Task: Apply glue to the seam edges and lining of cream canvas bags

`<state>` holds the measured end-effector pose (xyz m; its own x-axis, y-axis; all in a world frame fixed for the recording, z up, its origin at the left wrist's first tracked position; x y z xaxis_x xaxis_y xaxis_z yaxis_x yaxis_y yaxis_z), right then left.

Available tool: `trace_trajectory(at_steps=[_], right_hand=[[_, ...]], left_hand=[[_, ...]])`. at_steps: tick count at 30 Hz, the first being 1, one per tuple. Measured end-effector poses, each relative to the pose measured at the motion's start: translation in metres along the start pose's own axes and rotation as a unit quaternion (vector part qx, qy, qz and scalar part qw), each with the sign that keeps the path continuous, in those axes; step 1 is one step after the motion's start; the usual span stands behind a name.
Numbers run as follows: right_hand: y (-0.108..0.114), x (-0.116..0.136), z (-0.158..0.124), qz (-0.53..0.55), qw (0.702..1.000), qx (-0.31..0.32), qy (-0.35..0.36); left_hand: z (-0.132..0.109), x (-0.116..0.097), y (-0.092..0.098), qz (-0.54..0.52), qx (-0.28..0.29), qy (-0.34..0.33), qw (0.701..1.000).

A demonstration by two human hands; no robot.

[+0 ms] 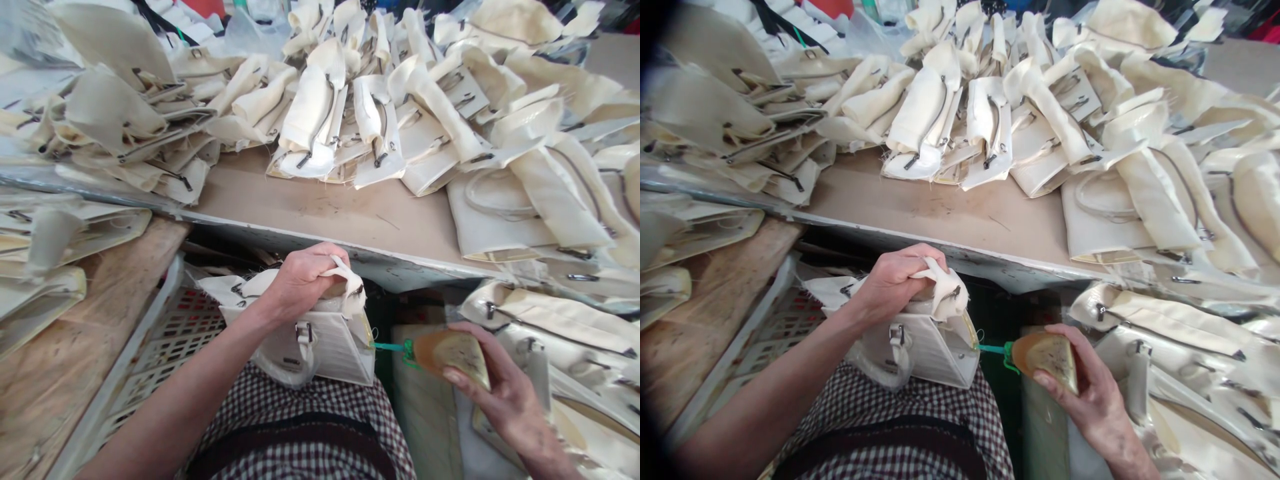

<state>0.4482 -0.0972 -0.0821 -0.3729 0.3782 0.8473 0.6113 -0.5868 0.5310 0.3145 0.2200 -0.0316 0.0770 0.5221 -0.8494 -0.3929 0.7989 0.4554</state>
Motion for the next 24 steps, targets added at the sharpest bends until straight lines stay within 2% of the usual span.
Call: trace_trajectory(at_steps=[4,9,16,24], right_hand=[[-0.001,0.002,0.002,0.037,0.999,0.009,0.033],[0.003,0.002,0.001,0.042,0.999,0.005,0.032],[0.002,-0.005,0.001,-0.006,0.996,-0.004,-0.091],[-0.007,0.008,-0.005,0.071,0.970,0.030,-0.231]], left_hand=[[0.000,0.000,-0.001,-0.004,0.004,0.007,1.000],[0.000,-0.001,-0.003,0.004,0.001,0.005,1.000],[-0.005,-0.006,-0.006,0.021,0.003,-0.018,1.000],[-0.019,-0.021,-0.009,0.011,-0.004,-0.052,0.999]])
Point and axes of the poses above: each hand's wrist, its own z-axis towards the middle knuckle, its own y-axis out of the back of the hand, x = y × z, the point moved 3 cm from there along z, towards the middle knuckle, and after that the axes turned 4 degrees about -z, right-handed, at the moved point
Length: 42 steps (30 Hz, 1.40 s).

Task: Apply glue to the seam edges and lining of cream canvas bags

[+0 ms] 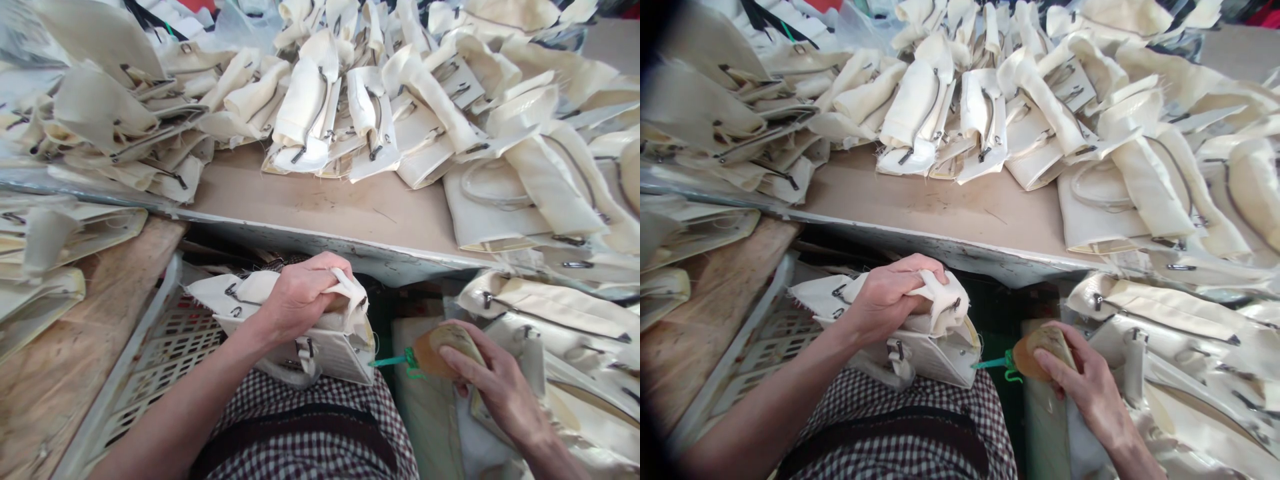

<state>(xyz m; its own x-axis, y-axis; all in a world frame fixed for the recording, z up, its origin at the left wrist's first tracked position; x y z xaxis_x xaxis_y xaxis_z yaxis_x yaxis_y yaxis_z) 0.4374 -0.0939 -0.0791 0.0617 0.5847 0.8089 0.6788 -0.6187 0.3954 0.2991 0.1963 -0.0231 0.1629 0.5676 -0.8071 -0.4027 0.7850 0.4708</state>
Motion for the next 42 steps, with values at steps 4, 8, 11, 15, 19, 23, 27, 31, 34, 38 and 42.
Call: trace_trajectory(at_steps=[4,8,11,15,19,23,27,31,34,38,42], right_hand=[[-0.006,-0.003,-0.006,0.054,0.998,0.026,-0.030],[-0.004,-0.011,-0.004,0.014,1.000,0.001,-0.013],[-0.001,-0.019,-0.004,-0.020,0.998,-0.052,0.006],[0.000,-0.021,-0.008,-0.028,0.998,-0.058,0.017],[-0.003,-0.013,-0.013,-0.006,1.000,0.001,-0.017],[-0.004,-0.005,-0.017,0.022,0.999,-0.002,-0.038],[-0.005,-0.012,-0.016,0.019,0.998,0.018,-0.049],[0.001,-0.022,-0.013,-0.017,0.999,-0.016,-0.038],[0.005,-0.023,-0.012,-0.065,0.996,-0.050,-0.014],[0.008,-0.017,-0.014,-0.115,0.988,-0.099,0.034],[0.005,-0.007,-0.020,-0.135,0.983,-0.100,0.068]], left_hand=[[-0.003,-0.004,-0.001,0.010,0.001,-0.015,1.000],[-0.007,-0.006,-0.001,0.026,-0.002,-0.035,0.999],[-0.010,-0.009,-0.002,0.040,-0.003,-0.042,0.998],[-0.012,-0.011,-0.003,0.058,0.003,-0.042,0.997],[-0.012,-0.013,-0.005,0.067,0.005,-0.059,0.996],[-0.017,-0.019,-0.006,0.075,-0.001,-0.073,0.995],[-0.026,-0.027,-0.007,0.086,-0.011,-0.090,0.992],[-0.028,-0.030,-0.008,0.091,-0.014,-0.092,0.991],[-0.026,-0.030,-0.007,0.096,-0.019,-0.093,0.991],[-0.023,-0.029,-0.006,0.104,-0.015,-0.086,0.991],[-0.024,-0.029,-0.008,0.092,-0.019,-0.094,0.991]])
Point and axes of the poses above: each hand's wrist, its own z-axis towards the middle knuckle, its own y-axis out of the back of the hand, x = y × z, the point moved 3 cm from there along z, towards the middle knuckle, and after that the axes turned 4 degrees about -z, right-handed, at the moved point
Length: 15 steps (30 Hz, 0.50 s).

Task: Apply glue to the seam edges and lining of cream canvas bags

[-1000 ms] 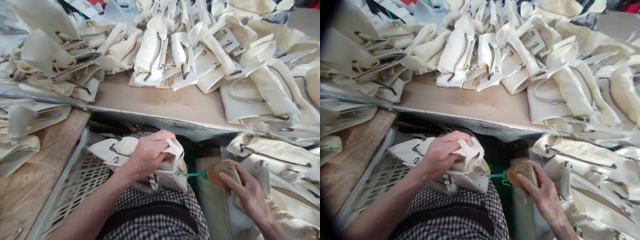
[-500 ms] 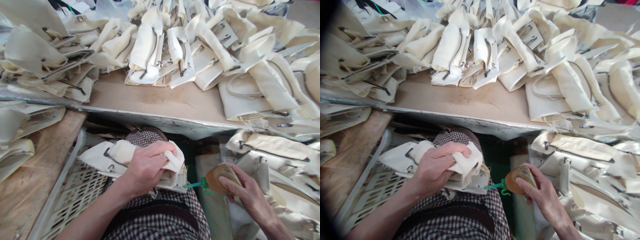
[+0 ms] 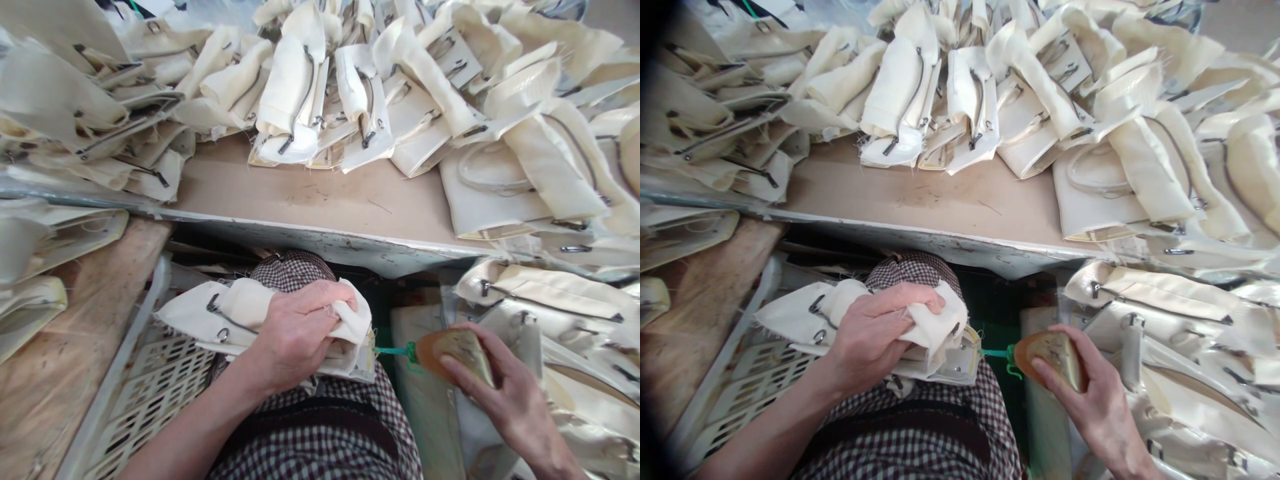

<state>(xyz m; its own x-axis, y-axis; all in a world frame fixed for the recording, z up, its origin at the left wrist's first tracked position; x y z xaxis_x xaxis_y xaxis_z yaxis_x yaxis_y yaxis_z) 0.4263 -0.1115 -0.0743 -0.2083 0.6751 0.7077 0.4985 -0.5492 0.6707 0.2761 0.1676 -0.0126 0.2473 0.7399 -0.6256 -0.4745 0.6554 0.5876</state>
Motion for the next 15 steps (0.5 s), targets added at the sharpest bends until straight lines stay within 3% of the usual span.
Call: trace_trajectory(at_steps=[8,12,15], right_hand=[[-0.004,0.031,-0.007,0.070,0.991,0.047,-0.108],[-0.006,0.029,-0.006,0.090,0.989,0.013,-0.115],[-0.010,0.022,-0.009,0.115,0.986,0.021,-0.116]], left_hand=[[-0.002,0.001,-0.001,-0.005,0.001,-0.002,1.000],[-0.004,0.000,0.000,-0.005,-0.001,0.001,1.000],[-0.004,-0.001,0.001,-0.002,-0.004,-0.002,1.000]])
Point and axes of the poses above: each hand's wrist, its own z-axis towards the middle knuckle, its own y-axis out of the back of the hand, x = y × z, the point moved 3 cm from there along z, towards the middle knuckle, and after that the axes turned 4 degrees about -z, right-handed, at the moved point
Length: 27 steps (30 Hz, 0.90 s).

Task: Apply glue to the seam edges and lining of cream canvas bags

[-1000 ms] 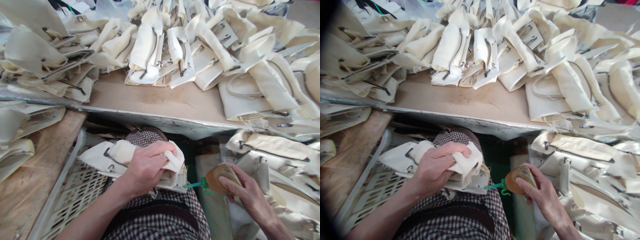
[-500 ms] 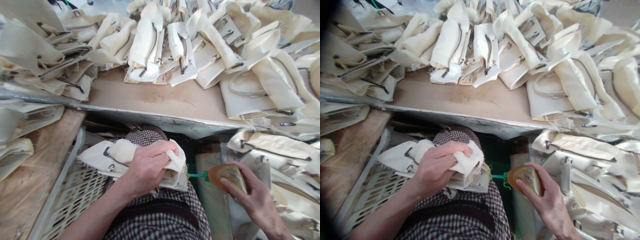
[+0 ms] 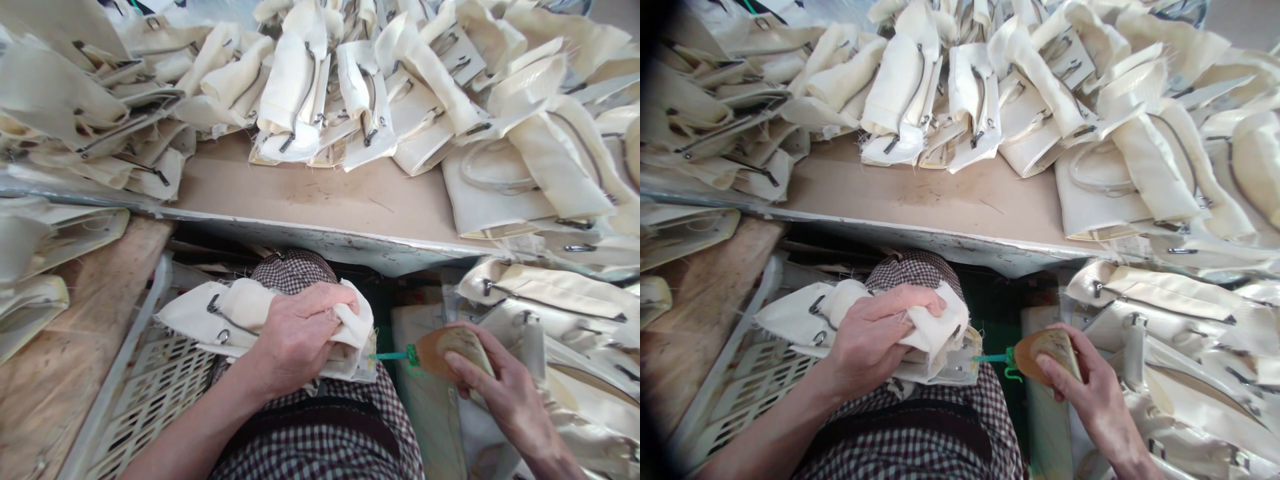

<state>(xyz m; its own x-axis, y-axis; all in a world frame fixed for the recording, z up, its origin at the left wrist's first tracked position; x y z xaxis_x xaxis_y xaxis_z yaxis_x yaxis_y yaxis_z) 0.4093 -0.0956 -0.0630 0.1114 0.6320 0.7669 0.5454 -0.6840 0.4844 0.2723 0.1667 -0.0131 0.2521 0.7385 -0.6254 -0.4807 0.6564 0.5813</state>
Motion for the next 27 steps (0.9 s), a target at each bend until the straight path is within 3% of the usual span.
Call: trace_trajectory(at_steps=[4,9,14,19,24,27], right_hand=[[0.000,-0.017,0.003,0.006,1.000,0.020,0.003],[0.007,-0.031,0.010,-0.033,0.999,-0.020,0.009],[0.003,-0.025,-0.002,-0.007,0.999,-0.053,0.005],[-0.005,-0.022,-0.008,0.015,1.000,-0.012,-0.007],[0.001,-0.018,-0.007,-0.010,0.997,-0.077,-0.010],[0.005,-0.016,-0.008,-0.009,0.997,-0.080,-0.001]], left_hand=[[0.001,0.000,-0.001,-0.002,0.003,0.004,1.000],[0.001,0.000,-0.001,0.001,0.008,0.001,1.000],[0.004,-0.001,-0.001,-0.003,0.005,0.002,1.000],[0.003,-0.004,0.000,-0.002,0.001,-0.001,1.000],[-0.001,-0.008,-0.001,-0.011,0.003,0.004,1.000],[-0.003,-0.010,-0.001,-0.016,-0.002,-0.004,1.000]])
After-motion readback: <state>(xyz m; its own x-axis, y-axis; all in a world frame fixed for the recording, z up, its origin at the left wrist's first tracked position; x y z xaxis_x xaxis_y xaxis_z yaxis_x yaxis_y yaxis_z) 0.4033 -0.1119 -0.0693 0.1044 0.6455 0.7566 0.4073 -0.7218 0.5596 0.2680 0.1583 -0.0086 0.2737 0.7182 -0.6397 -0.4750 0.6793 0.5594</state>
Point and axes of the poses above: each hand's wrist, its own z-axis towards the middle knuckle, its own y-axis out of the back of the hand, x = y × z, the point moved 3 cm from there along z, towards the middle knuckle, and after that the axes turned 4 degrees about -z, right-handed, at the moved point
